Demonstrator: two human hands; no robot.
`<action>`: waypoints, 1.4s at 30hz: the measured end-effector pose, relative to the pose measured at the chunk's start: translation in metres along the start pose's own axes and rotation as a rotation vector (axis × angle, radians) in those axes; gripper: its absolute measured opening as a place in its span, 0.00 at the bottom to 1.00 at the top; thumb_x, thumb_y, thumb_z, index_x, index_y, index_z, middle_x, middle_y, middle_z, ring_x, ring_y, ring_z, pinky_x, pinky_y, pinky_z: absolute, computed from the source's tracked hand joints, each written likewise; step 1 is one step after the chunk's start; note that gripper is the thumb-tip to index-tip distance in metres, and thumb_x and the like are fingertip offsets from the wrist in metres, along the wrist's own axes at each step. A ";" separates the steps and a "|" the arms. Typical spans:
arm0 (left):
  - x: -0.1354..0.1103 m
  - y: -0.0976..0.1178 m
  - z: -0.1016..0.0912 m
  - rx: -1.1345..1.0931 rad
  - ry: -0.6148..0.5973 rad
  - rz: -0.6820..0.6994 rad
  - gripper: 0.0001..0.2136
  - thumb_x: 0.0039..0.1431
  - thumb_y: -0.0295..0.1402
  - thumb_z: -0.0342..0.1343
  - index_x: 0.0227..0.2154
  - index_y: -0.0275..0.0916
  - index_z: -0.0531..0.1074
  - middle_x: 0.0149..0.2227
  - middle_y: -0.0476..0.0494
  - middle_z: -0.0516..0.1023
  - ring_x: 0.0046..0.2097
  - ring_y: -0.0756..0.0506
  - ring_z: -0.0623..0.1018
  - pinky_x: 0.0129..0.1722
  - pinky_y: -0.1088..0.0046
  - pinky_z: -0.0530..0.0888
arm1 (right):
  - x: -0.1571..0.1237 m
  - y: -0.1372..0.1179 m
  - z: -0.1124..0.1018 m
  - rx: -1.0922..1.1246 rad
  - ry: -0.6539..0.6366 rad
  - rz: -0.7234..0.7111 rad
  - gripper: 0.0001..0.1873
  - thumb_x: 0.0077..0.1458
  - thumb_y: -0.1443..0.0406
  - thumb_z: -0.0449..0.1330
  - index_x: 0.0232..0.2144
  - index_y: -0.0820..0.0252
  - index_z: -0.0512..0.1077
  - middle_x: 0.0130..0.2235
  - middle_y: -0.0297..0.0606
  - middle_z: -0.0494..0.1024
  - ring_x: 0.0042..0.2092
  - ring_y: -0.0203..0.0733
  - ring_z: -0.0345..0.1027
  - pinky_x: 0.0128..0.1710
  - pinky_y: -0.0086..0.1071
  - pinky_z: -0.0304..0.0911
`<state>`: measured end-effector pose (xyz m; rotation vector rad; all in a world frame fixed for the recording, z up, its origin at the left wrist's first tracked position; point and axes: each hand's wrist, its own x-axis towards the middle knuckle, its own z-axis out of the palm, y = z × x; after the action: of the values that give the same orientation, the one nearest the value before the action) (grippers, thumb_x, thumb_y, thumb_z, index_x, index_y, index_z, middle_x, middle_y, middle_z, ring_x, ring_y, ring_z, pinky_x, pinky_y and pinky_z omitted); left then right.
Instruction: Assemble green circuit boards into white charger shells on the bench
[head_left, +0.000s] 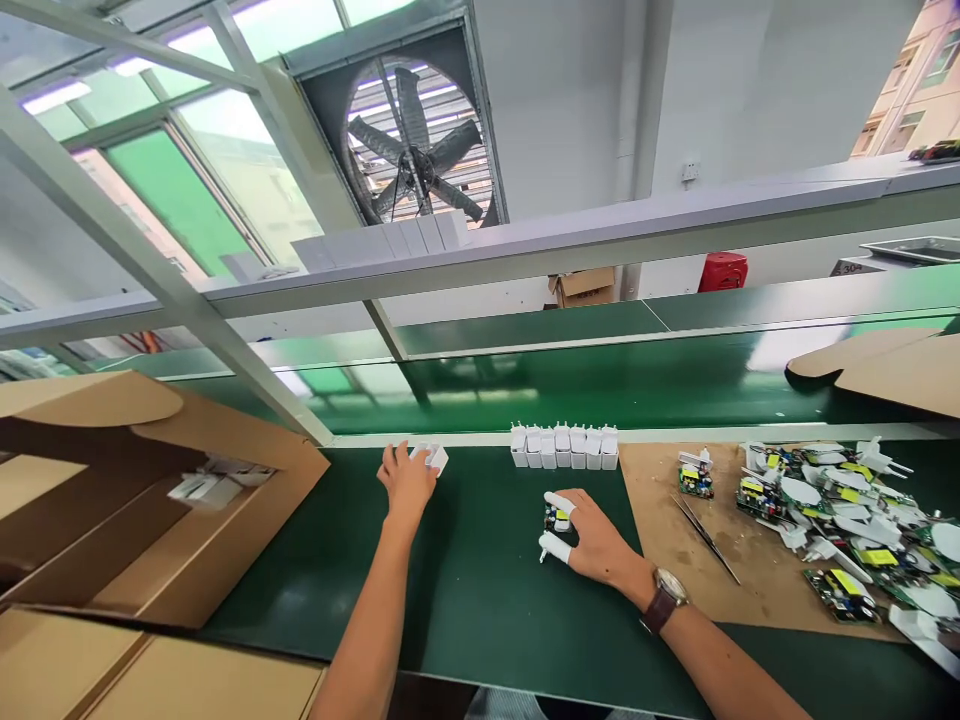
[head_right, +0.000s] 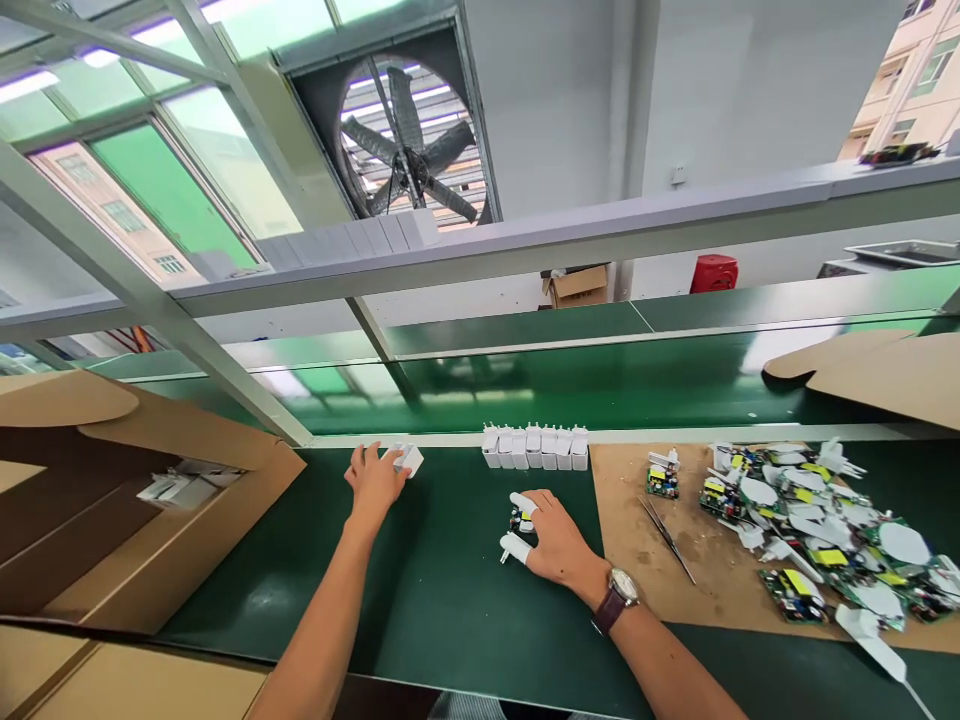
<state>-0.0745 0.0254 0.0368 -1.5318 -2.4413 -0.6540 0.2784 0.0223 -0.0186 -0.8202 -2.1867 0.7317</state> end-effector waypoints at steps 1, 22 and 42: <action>-0.002 0.000 0.004 -0.015 -0.011 0.008 0.09 0.56 0.28 0.60 0.40 0.40 0.81 0.63 0.30 0.67 0.70 0.23 0.53 0.62 0.37 0.58 | -0.001 0.000 0.000 0.025 -0.022 -0.018 0.30 0.59 0.63 0.62 0.63 0.55 0.66 0.59 0.48 0.72 0.59 0.54 0.67 0.59 0.53 0.68; -0.068 0.085 0.023 -0.803 -0.658 0.354 0.31 0.53 0.40 0.67 0.60 0.44 0.69 0.55 0.40 0.76 0.44 0.41 0.78 0.43 0.64 0.78 | 0.005 0.008 -0.027 -0.186 -0.128 0.112 0.39 0.53 0.64 0.68 0.65 0.57 0.62 0.58 0.49 0.72 0.61 0.58 0.64 0.61 0.56 0.62; -0.071 0.074 0.030 -0.794 -0.584 0.527 0.14 0.55 0.42 0.69 0.40 0.42 0.75 0.63 0.37 0.64 0.64 0.34 0.70 0.62 0.54 0.72 | 0.005 0.003 -0.037 -0.105 -0.097 0.022 0.40 0.58 0.70 0.62 0.69 0.50 0.54 0.56 0.46 0.71 0.56 0.53 0.69 0.53 0.50 0.74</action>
<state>0.0258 0.0090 0.0033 -2.8762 -1.9894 -1.2856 0.3041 0.0375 0.0045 -0.8796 -2.3221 0.6853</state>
